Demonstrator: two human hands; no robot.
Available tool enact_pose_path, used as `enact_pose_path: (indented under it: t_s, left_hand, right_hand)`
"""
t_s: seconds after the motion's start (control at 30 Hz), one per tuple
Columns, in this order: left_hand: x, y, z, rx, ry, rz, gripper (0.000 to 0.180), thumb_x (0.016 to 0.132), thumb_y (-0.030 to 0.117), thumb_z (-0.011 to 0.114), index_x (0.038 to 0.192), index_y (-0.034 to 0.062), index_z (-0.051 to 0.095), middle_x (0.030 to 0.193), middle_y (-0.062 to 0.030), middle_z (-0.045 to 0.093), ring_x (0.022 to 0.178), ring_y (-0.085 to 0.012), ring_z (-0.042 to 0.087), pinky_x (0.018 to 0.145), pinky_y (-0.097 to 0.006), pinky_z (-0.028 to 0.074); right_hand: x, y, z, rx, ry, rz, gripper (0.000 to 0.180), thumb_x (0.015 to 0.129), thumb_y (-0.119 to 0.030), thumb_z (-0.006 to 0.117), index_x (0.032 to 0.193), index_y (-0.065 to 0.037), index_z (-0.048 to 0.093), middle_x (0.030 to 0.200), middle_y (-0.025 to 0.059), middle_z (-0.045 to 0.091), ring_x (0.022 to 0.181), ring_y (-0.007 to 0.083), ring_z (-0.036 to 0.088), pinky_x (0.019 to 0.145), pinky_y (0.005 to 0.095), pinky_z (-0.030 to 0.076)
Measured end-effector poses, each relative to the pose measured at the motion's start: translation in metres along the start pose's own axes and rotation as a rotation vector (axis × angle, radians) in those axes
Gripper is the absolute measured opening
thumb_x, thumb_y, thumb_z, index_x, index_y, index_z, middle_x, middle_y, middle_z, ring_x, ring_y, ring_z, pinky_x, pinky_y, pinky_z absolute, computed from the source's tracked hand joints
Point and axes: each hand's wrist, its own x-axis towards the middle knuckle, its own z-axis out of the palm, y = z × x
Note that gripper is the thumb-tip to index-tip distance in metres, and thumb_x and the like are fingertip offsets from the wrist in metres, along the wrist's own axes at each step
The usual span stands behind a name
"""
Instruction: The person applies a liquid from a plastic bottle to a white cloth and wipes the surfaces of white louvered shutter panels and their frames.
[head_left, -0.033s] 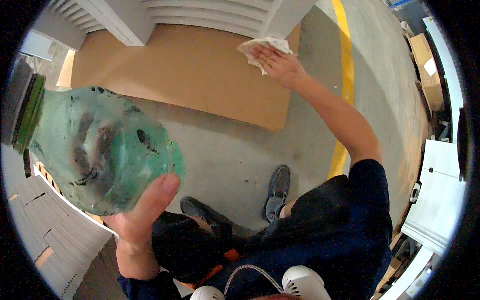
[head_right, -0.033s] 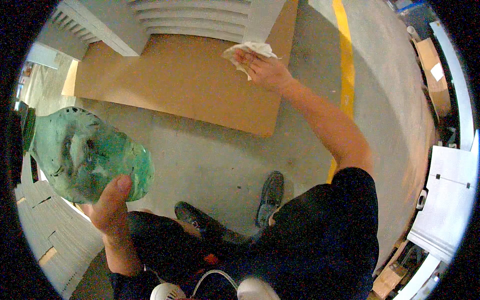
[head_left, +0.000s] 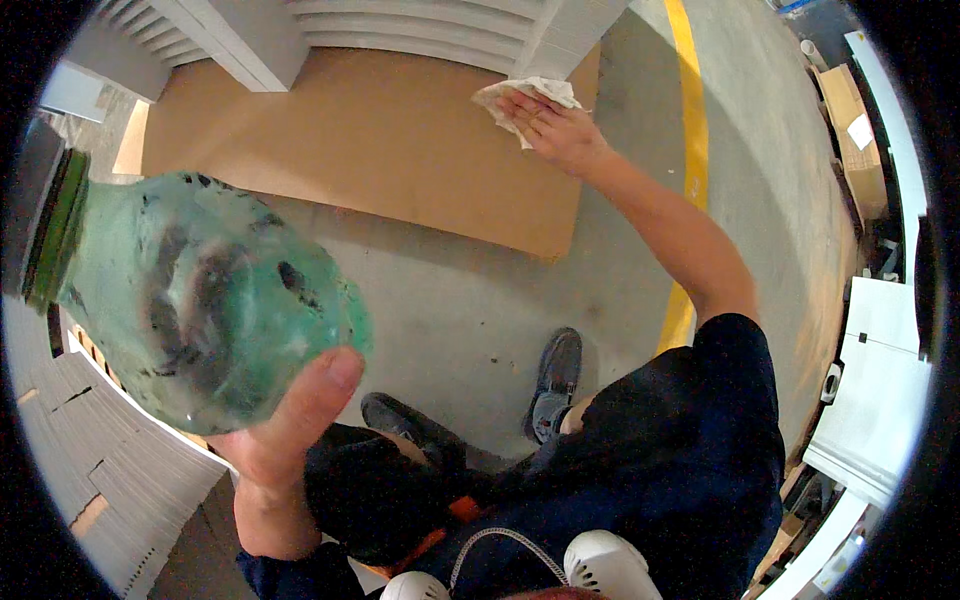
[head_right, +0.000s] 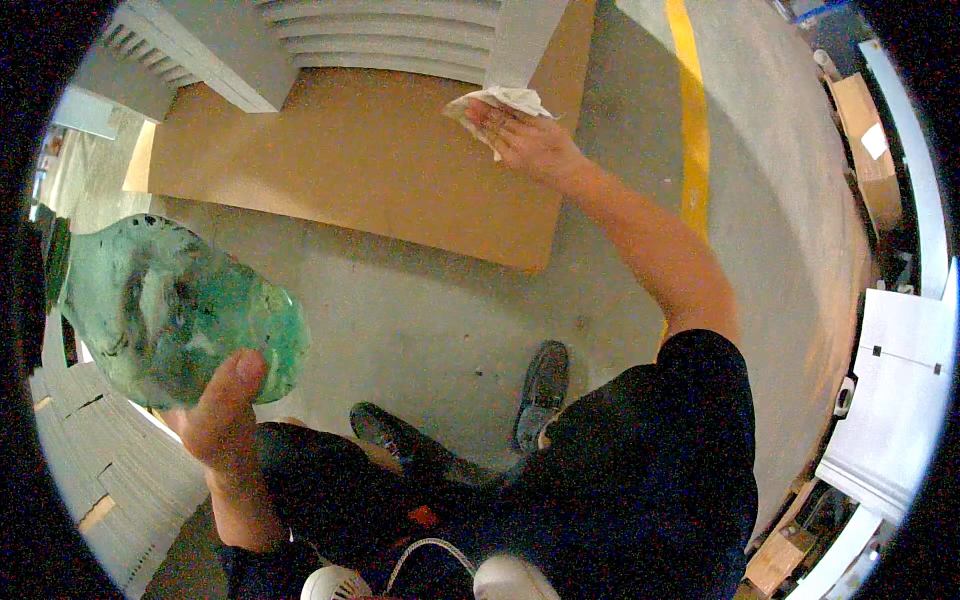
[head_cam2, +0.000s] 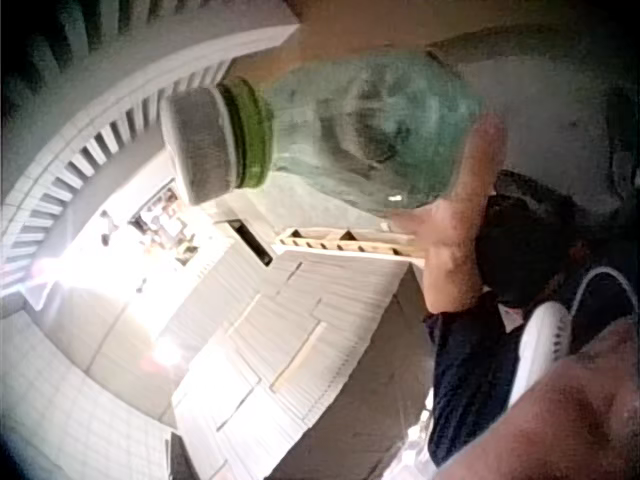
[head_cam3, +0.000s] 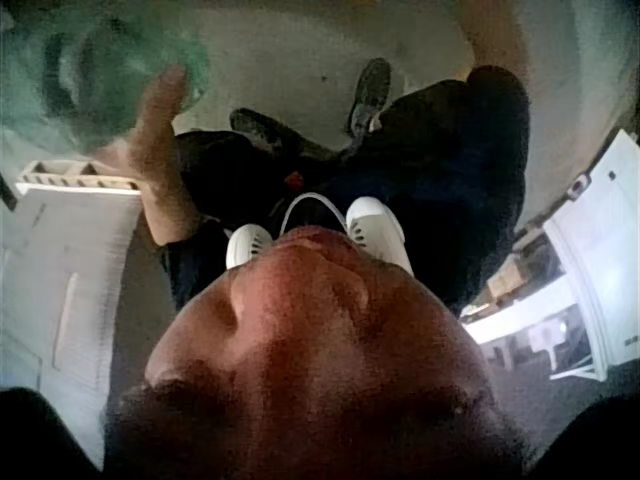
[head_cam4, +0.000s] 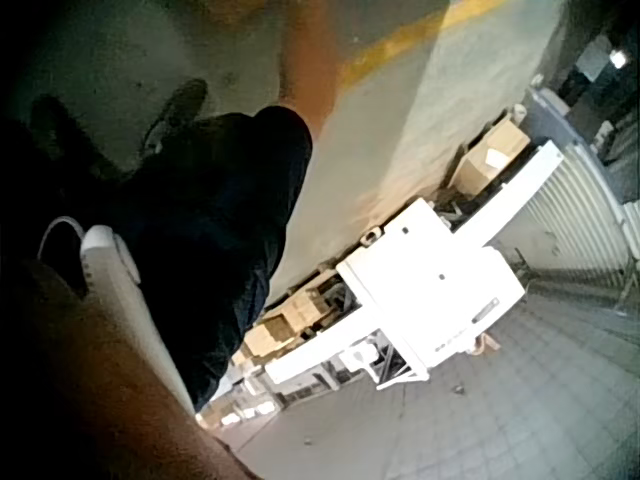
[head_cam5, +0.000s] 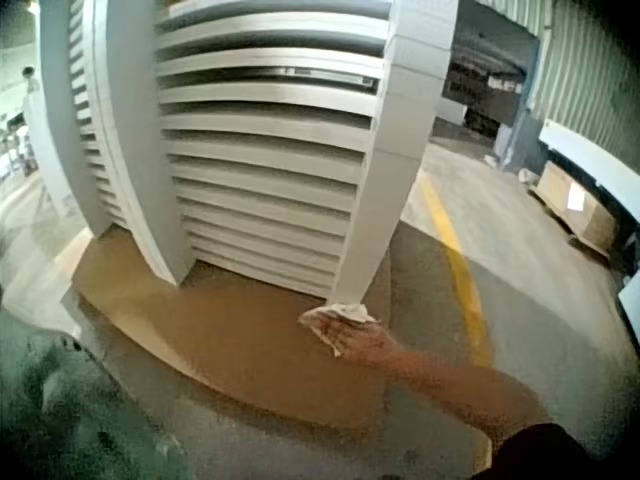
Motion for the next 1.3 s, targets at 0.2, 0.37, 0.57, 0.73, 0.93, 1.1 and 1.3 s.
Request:
enact_pose_path:
  t_s: [0.2,0.37,0.57,0.73,0.93,1.1,1.3]
  left_hand:
    - [-0.003,0.005,0.007,0.017,-0.046,0.011,0.094,0.057,0.015,0.083,0.136,0.0033,0.033,0.122,-0.0114,0.050,0.108,-0.0245,0.053,0.092,-0.039,0.047]
    - [-0.006,0.008,0.007,-0.005,-0.086,-0.018,0.096,0.057,0.015,0.083,0.138,0.0041,0.032,0.123,-0.0113,0.049,0.109,-0.0248,0.053,0.092,-0.039,0.047]
    - [-0.004,0.000,0.005,-0.003,-0.066,0.045,0.095,0.056,0.015,0.083,0.136,0.0038,0.034,0.122,-0.0113,0.051,0.108,-0.0239,0.054,0.088,-0.037,0.049]
    - [0.006,-0.001,0.010,0.078,-0.079,-0.065,0.092,0.055,0.017,0.083,0.133,0.0010,0.038,0.121,-0.0119,0.052,0.106,-0.0238,0.055,0.088,-0.037,0.050]
    - [-0.012,0.003,0.016,-0.017,0.005,0.046,0.087,0.055,0.016,0.084,0.130,-0.0007,0.042,0.112,-0.0112,0.058,0.100,-0.0230,0.059,0.087,-0.037,0.050]
    - [0.003,0.001,0.014,0.113,-0.078,-0.029,0.092,0.055,0.017,0.084,0.132,0.0001,0.038,0.114,-0.0115,0.057,0.101,-0.0229,0.059,0.088,-0.037,0.050]
    - [-0.002,0.000,0.006,0.174,-0.173,0.007,0.087,0.054,0.015,0.083,0.129,-0.0003,0.042,0.112,-0.0124,0.058,0.102,-0.0238,0.059,0.089,-0.037,0.049]
  right_hand:
    - [-0.021,-0.018,0.038,0.004,-0.059,-0.024,0.048,0.072,-0.012,0.059,0.119,-0.002,0.060,0.128,0.0082,0.058,0.113,0.0175,0.056,0.101,0.0322,0.045]
    - [0.010,0.007,-0.017,-0.150,-0.018,0.129,0.053,0.081,-0.014,0.053,0.134,-0.008,0.049,0.137,0.0027,0.051,0.131,0.0213,0.043,0.109,0.0412,0.035]
    - [0.052,0.061,-0.094,-0.372,0.187,0.215,0.049,0.084,-0.023,0.051,0.132,-0.018,0.052,0.140,-0.0006,0.048,0.139,0.0203,0.031,0.116,0.0434,0.020]
    - [-0.014,0.019,-0.015,-0.167,-0.119,-0.012,0.048,0.083,-0.015,0.052,0.131,-0.017,0.054,0.140,-0.0015,0.048,0.138,0.0181,0.033,0.114,0.0411,0.025]
    - [0.052,0.061,-0.102,-0.273,0.205,0.238,0.049,0.082,-0.015,0.053,0.131,-0.014,0.054,0.138,0.0023,0.050,0.135,0.0197,0.037,0.114,0.0420,0.025]
    - [0.001,0.027,-0.057,-0.256,-0.001,0.144,0.051,0.080,-0.022,0.056,0.131,-0.013,0.054,0.139,0.0060,0.049,0.133,0.0208,0.040,0.113,0.0436,0.025]
    - [0.019,-0.027,-0.081,0.665,-0.063,0.632,0.040,0.081,-0.010,0.061,0.119,0.001,0.057,0.122,0.0092,0.060,0.110,0.0235,0.058,0.092,0.0392,0.047]
